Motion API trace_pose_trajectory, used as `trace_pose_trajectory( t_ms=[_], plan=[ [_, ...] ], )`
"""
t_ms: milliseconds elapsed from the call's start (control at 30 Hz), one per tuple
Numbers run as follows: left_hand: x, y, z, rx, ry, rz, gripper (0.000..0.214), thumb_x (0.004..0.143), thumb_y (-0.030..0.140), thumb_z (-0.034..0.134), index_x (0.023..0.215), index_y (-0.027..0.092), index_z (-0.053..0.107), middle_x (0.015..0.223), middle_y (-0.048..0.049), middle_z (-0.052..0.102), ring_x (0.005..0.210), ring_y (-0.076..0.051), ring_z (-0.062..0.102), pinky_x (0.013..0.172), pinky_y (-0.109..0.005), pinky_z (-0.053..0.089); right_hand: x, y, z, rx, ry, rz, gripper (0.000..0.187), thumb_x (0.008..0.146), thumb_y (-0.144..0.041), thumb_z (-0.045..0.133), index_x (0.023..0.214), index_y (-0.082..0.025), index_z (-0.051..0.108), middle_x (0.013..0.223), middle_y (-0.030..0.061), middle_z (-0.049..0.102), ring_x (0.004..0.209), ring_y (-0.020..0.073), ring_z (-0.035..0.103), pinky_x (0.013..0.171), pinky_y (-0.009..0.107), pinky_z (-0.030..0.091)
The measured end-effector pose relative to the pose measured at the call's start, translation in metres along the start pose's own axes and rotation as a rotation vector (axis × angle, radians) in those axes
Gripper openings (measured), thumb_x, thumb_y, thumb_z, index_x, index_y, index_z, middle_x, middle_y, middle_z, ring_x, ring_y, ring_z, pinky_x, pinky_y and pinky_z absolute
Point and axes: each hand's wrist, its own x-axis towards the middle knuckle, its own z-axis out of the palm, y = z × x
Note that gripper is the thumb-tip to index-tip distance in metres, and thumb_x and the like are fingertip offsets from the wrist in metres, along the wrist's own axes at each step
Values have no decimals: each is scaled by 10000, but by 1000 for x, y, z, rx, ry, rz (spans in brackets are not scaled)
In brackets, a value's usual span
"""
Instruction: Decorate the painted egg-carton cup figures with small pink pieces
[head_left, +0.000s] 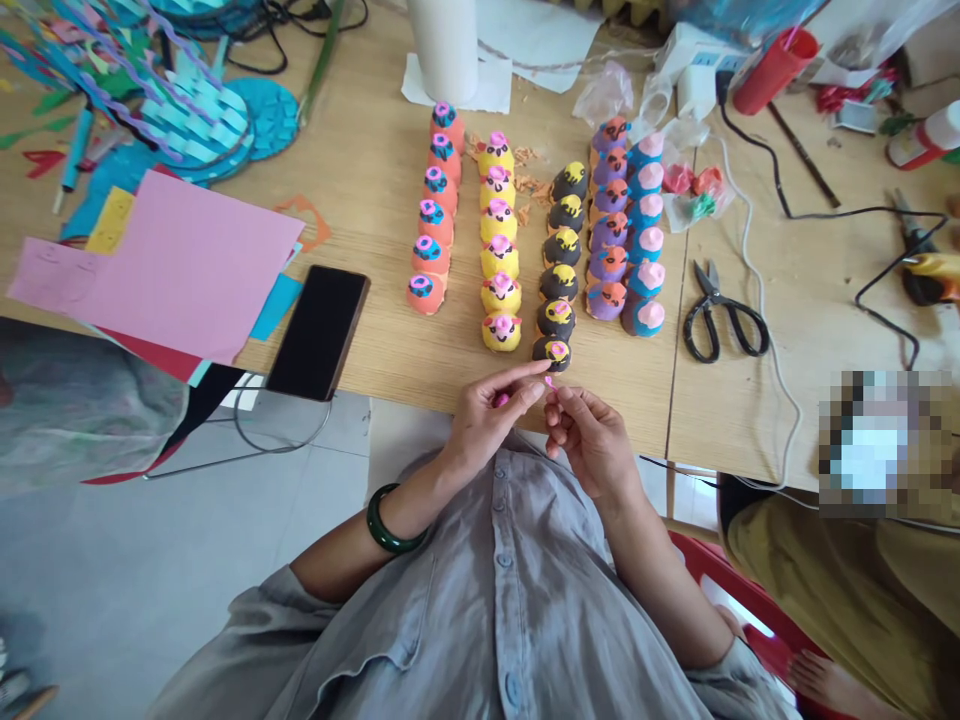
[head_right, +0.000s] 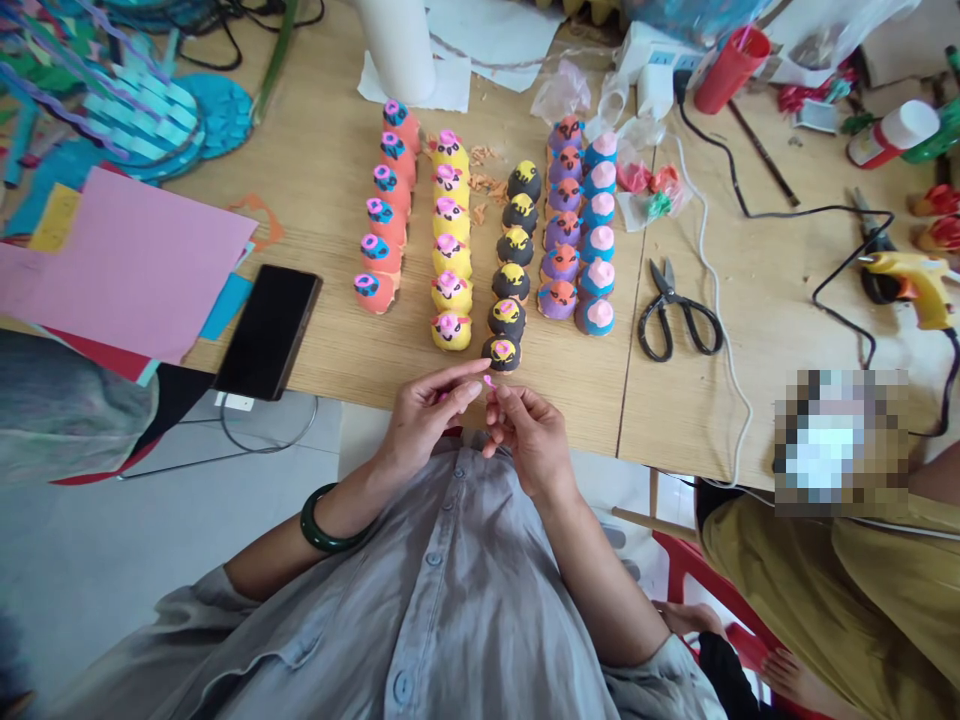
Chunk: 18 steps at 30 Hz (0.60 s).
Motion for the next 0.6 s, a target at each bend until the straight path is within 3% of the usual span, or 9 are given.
trace_pose_trajectory(
  t_ms=[267, 467, 600],
  plan=[
    [2, 4, -3, 82, 11, 36, 312, 847, 394, 735, 1095, 218, 807, 972, -49, 799, 700, -122, 595, 576, -233, 390, -1, -1, 1, -21, -36, 18, 344, 701, -469, 858, 749, -163, 707, 609, -40, 599, 433, 59, 468, 347, 185, 505],
    [2, 3, 1, 65, 15, 46, 195, 839, 357, 736, 920, 211, 835, 880, -46, 795, 688, -128, 602, 602, -245, 423, -3, 1, 2, -33, -43, 20, 329, 745, -469, 826, 739, -167, 694, 636, -28, 613, 452, 68, 471, 343, 193, 513],
    [1, 0, 1, 59, 8, 2, 305, 836, 411, 744, 1043, 201, 822, 827, -30, 760, 604, -97, 515, 560, -242, 385, -3, 1, 1, -61, -27, -6, 335, 741, -474, 830, 738, -170, 689, 642, -23, 611, 468, 73, 489, 357, 198, 524]
  ],
)
